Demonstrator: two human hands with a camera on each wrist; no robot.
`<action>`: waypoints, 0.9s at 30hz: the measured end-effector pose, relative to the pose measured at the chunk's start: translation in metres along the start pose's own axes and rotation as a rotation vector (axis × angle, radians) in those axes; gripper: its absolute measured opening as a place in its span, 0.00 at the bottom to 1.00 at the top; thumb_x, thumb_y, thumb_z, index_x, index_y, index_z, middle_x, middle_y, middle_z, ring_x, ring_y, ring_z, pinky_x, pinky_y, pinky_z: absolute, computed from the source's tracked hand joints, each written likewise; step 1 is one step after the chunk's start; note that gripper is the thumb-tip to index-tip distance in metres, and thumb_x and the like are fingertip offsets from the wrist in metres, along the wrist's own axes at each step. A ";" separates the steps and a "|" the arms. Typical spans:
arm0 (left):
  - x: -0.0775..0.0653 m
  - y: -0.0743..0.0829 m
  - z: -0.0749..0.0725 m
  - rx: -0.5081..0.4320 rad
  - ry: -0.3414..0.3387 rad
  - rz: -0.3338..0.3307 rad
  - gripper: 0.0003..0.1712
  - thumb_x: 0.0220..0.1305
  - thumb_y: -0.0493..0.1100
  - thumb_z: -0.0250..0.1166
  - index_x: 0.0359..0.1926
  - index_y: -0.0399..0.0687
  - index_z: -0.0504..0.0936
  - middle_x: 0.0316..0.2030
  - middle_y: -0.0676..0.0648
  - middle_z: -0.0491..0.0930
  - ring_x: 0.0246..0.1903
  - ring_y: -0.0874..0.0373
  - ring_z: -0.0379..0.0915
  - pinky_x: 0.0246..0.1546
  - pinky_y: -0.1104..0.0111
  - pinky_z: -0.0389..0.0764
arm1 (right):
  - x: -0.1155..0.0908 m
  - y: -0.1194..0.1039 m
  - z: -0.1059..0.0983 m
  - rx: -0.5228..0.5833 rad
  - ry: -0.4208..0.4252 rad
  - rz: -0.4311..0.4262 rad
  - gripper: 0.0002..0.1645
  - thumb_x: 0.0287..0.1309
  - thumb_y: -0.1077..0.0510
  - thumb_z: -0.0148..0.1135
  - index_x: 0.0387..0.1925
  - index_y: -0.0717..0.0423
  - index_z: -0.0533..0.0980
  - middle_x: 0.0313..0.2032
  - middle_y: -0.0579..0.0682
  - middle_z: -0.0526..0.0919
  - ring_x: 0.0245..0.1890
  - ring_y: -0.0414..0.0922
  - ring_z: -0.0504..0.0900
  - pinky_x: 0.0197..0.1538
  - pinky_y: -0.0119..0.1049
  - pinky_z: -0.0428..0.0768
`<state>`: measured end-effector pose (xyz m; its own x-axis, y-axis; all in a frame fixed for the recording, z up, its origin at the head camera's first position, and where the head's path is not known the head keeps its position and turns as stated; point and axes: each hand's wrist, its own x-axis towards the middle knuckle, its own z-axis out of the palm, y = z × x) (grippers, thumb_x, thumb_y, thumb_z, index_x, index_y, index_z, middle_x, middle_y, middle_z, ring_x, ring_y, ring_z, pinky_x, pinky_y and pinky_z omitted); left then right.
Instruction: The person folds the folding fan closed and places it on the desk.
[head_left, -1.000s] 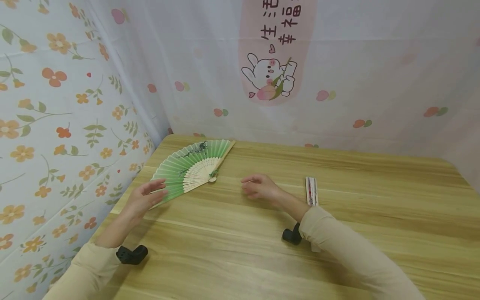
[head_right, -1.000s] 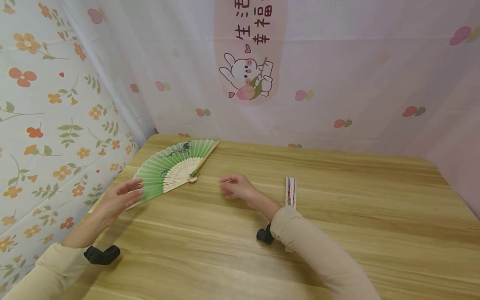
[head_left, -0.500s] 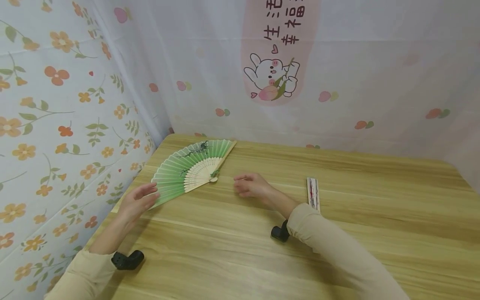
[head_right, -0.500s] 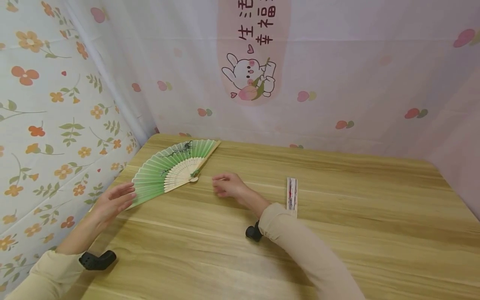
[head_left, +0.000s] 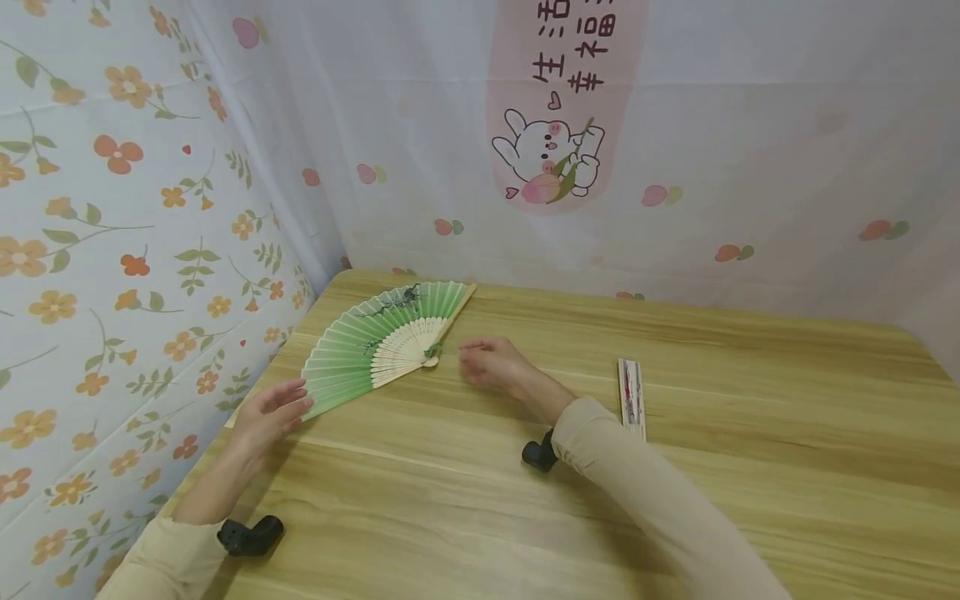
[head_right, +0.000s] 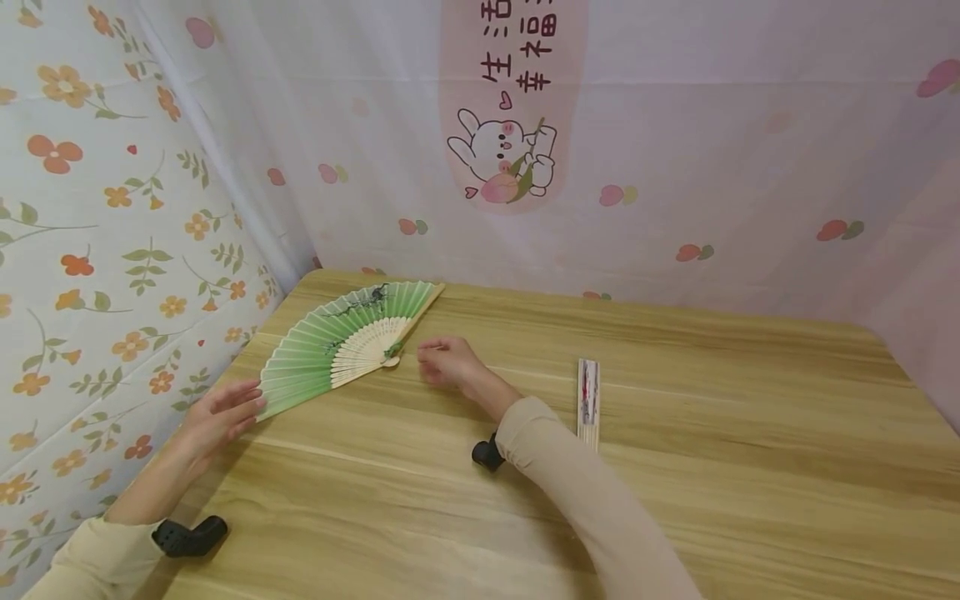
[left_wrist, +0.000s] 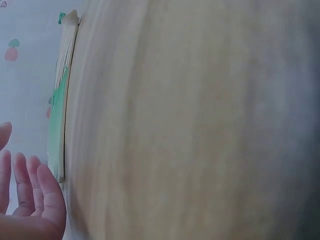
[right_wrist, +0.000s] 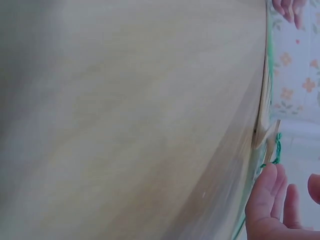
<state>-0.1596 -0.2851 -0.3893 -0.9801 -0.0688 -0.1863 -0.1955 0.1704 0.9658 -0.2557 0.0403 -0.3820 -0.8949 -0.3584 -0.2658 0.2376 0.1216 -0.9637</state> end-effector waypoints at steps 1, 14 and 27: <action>-0.001 -0.001 -0.001 -0.006 0.003 -0.004 0.38 0.58 0.45 0.61 0.63 0.34 0.54 0.52 0.46 0.64 0.37 0.75 0.69 0.41 0.78 0.73 | 0.002 -0.001 0.001 0.000 0.001 -0.004 0.22 0.60 0.62 0.51 0.54 0.69 0.65 0.48 0.63 0.72 0.43 0.50 0.75 0.47 0.39 0.76; -0.007 -0.010 -0.009 -0.016 0.027 -0.018 0.37 0.57 0.42 0.62 0.61 0.31 0.56 0.39 0.60 0.70 0.36 0.73 0.70 0.37 0.79 0.74 | 0.018 -0.005 0.008 0.044 0.058 0.027 0.20 0.59 0.64 0.51 0.53 0.69 0.66 0.48 0.63 0.72 0.44 0.50 0.75 0.48 0.39 0.75; -0.001 -0.013 -0.007 0.119 0.016 -0.017 0.36 0.57 0.43 0.61 0.60 0.27 0.57 0.48 0.44 0.70 0.34 0.76 0.68 0.36 0.80 0.73 | 0.030 -0.008 0.010 0.067 0.079 0.059 0.20 0.59 0.63 0.52 0.52 0.66 0.68 0.48 0.62 0.73 0.45 0.51 0.74 0.48 0.38 0.75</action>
<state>-0.1556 -0.2941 -0.4004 -0.9761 -0.0884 -0.1983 -0.2156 0.2842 0.9342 -0.2807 0.0189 -0.3830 -0.9050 -0.2783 -0.3218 0.3130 0.0769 -0.9466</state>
